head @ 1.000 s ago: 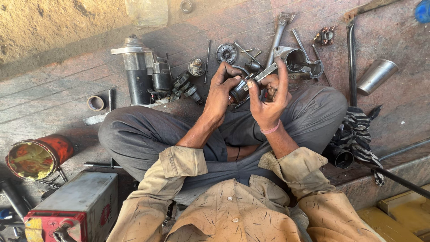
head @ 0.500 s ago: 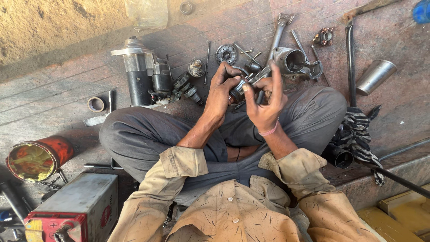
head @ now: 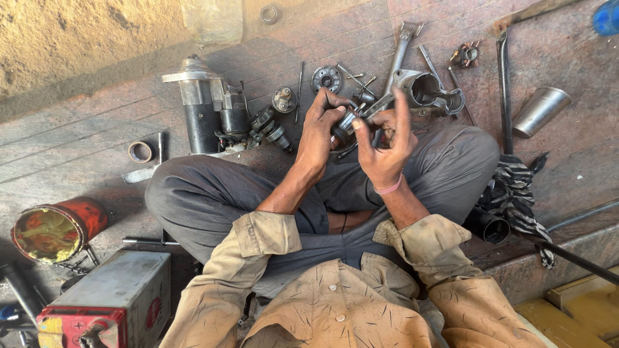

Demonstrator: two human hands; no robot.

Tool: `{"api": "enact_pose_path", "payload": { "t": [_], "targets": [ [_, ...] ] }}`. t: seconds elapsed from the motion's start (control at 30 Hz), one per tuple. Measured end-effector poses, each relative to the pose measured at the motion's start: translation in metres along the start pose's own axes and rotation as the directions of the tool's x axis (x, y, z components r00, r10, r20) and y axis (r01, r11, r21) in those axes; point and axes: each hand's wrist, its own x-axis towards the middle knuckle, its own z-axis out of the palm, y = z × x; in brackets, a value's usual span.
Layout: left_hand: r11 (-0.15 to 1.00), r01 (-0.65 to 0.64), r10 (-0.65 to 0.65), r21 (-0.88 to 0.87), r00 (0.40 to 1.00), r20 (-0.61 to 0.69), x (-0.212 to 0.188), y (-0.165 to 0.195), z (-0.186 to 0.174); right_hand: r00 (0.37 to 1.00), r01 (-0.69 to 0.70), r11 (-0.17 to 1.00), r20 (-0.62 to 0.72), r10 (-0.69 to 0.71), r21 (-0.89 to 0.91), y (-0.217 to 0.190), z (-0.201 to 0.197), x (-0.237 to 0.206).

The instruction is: The person sits on the ground and works on a starter motor armature, fitting carbon brushes and a spring assembly onto the commutator by hand. They press and seat the brush holder, turn the component over, and repeatedly adjust the parts until the assembly fits together.

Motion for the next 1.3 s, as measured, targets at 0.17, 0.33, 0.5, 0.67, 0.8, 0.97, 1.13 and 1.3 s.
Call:
{"api": "enact_pose_path", "payload": {
  "t": [0.17,0.33,0.5,0.67,0.8,0.97,1.13,1.3],
  "targets": [
    [0.990,-0.137,0.138,-0.025,0.989,0.056,-0.0015,-0.0033,-0.0031,0.997,-0.078,0.996,-0.009,0.078,0.034,0.0012,-0.0010,0.0026],
    [0.986,-0.165,0.164,0.016,0.985,0.046,-0.0031,-0.0036,-0.0047,0.995,-0.094,0.995,-0.008,0.095,0.036,0.0011,-0.0006,0.0015],
    [0.976,-0.179,0.174,0.127,0.984,0.047,-0.0037,-0.0025,-0.0043,0.999,0.025,0.999,0.030,-0.024,-0.033,0.0000,-0.0013,0.0014],
    [0.941,-0.250,0.241,0.230,0.968,0.065,-0.0035,-0.0028,-0.0048,0.999,-0.035,0.999,0.016,0.035,-0.009,-0.0008,-0.0033,0.0041],
    [0.957,-0.216,0.209,0.194,0.976,0.058,-0.0040,-0.0010,-0.0029,0.998,0.030,0.999,0.058,-0.031,0.015,-0.0026,-0.0018,0.0020],
    [0.937,-0.252,0.241,0.242,0.968,0.077,-0.0054,0.0039,-0.0019,0.999,-0.005,0.999,0.033,0.004,0.037,-0.0015,-0.0007,0.0013],
    [0.959,-0.202,0.192,0.199,0.979,0.065,-0.0078,0.0038,-0.0012,0.998,-0.057,0.997,0.002,0.057,0.058,-0.0019,-0.0027,0.0032],
    [0.937,-0.243,0.235,0.251,0.970,0.063,-0.0072,0.0044,-0.0024,0.997,-0.072,0.997,0.020,0.072,0.008,-0.0029,-0.0032,0.0048]
  ]
}}
